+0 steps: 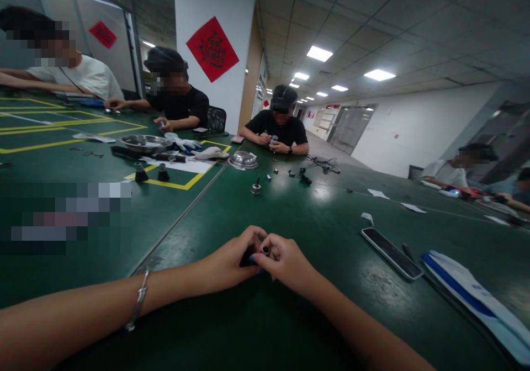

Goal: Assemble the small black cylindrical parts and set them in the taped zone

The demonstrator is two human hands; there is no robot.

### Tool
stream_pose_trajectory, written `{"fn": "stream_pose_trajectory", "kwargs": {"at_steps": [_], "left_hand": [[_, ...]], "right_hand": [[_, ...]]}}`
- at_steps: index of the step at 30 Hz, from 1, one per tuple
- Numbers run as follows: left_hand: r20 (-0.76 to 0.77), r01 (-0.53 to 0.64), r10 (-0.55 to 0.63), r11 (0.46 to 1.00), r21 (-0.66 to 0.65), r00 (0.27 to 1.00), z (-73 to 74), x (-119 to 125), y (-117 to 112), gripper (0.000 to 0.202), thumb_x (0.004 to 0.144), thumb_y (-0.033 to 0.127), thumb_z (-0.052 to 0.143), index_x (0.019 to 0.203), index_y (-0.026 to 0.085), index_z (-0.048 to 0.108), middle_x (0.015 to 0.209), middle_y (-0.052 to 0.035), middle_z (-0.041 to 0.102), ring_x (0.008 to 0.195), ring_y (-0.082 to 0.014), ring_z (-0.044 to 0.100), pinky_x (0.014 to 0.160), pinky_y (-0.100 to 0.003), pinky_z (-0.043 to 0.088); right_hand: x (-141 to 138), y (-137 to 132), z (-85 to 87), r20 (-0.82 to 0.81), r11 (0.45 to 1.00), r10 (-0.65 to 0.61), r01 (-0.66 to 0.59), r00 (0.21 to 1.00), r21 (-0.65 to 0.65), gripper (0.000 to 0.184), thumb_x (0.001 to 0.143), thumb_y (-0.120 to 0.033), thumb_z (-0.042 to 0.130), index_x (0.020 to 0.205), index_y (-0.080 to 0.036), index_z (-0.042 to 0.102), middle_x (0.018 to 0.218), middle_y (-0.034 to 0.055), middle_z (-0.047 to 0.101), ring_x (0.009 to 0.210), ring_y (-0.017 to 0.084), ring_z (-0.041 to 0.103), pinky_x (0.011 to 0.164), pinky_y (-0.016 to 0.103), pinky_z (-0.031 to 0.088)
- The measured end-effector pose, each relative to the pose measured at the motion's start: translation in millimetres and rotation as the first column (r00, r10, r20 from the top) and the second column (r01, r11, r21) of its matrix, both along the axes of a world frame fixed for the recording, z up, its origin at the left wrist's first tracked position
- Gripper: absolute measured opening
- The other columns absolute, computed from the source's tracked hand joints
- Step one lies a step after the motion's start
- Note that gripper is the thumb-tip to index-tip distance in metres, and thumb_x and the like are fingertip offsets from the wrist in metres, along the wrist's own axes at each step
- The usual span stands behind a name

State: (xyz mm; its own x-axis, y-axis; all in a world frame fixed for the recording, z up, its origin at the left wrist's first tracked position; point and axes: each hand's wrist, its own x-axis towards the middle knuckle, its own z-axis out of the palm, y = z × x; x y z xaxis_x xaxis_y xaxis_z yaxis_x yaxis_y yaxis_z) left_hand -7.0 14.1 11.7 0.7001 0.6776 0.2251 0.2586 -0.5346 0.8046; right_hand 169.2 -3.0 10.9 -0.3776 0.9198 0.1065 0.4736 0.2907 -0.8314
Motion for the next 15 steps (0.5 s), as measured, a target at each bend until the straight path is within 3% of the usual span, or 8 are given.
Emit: {"fn": "stream_pose_trajectory", "kwargs": {"at_steps": [4, 7, 9, 11, 12, 13, 15], "left_hand": [[-0.058, -0.045, 0.046, 0.999, 0.018, 0.997, 7.9, -7.7, 10.7, 0.057, 0.072, 0.011, 0.054, 0.122, 0.022, 0.03, 0.089, -0.0009, 0.058, 0.082, -0.0171, 0.057, 0.073, -0.03, 0.044], [-0.122, -0.046, 0.044, 0.999, -0.019, 0.992, 19.2, -25.8, 32.5, 0.06, 0.07, 0.015, 0.06, 0.123, 0.022, 0.031, 0.086, -0.0003, 0.061, 0.08, -0.0182, 0.059, 0.074, -0.032, 0.045], [-0.164, -0.057, 0.049, 0.997, -0.048, 0.985, 27.2, -44.4, 52.9, 0.06, 0.067, 0.019, 0.064, 0.12, 0.021, 0.035, 0.086, -0.0003, 0.064, 0.081, -0.0188, 0.061, 0.073, -0.031, 0.045], [-0.215, -0.17, 0.154, 0.984, -0.06, 0.964, 33.5, -66.9, 75.1, 0.057, 0.064, 0.023, 0.068, 0.115, 0.02, 0.041, 0.084, 0.0, 0.065, 0.081, -0.0191, 0.062, 0.072, -0.029, 0.046], [-0.251, -0.28, 0.265, 0.96, -0.026, 0.931, 35.6, -78.7, 85.8, 0.055, 0.062, 0.024, 0.07, 0.111, 0.018, 0.045, 0.083, -0.0001, 0.066, 0.078, -0.0188, 0.062, 0.069, -0.028, 0.046], [-0.248, -0.426, 0.42, 0.904, 0.03, 0.873, 37.0, -90.5, 95.6, 0.053, 0.06, 0.025, 0.072, 0.107, 0.017, 0.049, 0.084, -0.0001, 0.066, 0.073, -0.0177, 0.061, 0.067, -0.027, 0.046], [-0.215, -0.561, 0.565, 0.823, 0.085, 0.796, 37.9, -111.8, 111.2, 0.05, 0.065, 0.027, 0.069, 0.107, 0.013, 0.048, 0.089, -0.004, 0.066, 0.073, -0.0182, 0.06, 0.067, -0.028, 0.045]], "right_hand": [[-0.7, -1.7, -1.4, 0.187, 0.984, 0.032, -0.064, 0.982, 0.167, 0.034, 0.083, -0.034, 0.061, 0.111, -0.019, 0.049, 0.059, -0.007, 0.052, 0.052, 0.01, 0.051, 0.05, 0.019, 0.032], [-0.2, -4.6, 1.8, 0.252, 0.971, 0.02, -0.078, 0.968, 0.224, 0.052, 0.09, -0.037, 0.049, 0.133, -0.017, 0.028, 0.062, -0.0062, 0.055, 0.052, 0.011, 0.051, 0.052, 0.02, 0.032], [1.2, -6.7, 4.4, 0.275, 0.953, -0.004, -0.079, 0.962, 0.291, 0.052, 0.094, -0.036, 0.041, 0.138, -0.016, 0.02, 0.064, -0.0055, 0.055, 0.053, 0.012, 0.05, 0.053, 0.022, 0.032], [2.8, -8.3, 6.7, 0.303, 0.93, 0.0, -0.111, 0.953, 0.35, 0.048, 0.096, -0.033, 0.035, 0.138, -0.016, 0.02, 0.064, -0.0051, 0.053, 0.053, 0.012, 0.049, 0.054, 0.022, 0.031], [3.3, -8.9, 7.5, 0.314, 0.922, 0.007, -0.128, 0.949, 0.366, 0.046, 0.097, -0.032, 0.034, 0.138, -0.016, 0.021, 0.064, -0.005, 0.053, 0.053, 0.012, 0.049, 0.054, 0.022, 0.031], [3.4, -9.3, 8.2, 0.323, 0.918, 0.015, -0.141, 0.946, 0.37, 0.045, 0.097, -0.031, 0.032, 0.138, -0.016, 0.021, 0.064, -0.005, 0.053, 0.052, 0.012, 0.048, 0.054, 0.023, 0.031], [2.3, -10.0, 9.0, 0.339, 0.919, 0.035, -0.163, 0.94, 0.359, 0.044, 0.097, -0.031, 0.032, 0.138, -0.015, 0.023, 0.065, -0.0048, 0.052, 0.053, 0.011, 0.048, 0.054, 0.023, 0.031]]}}
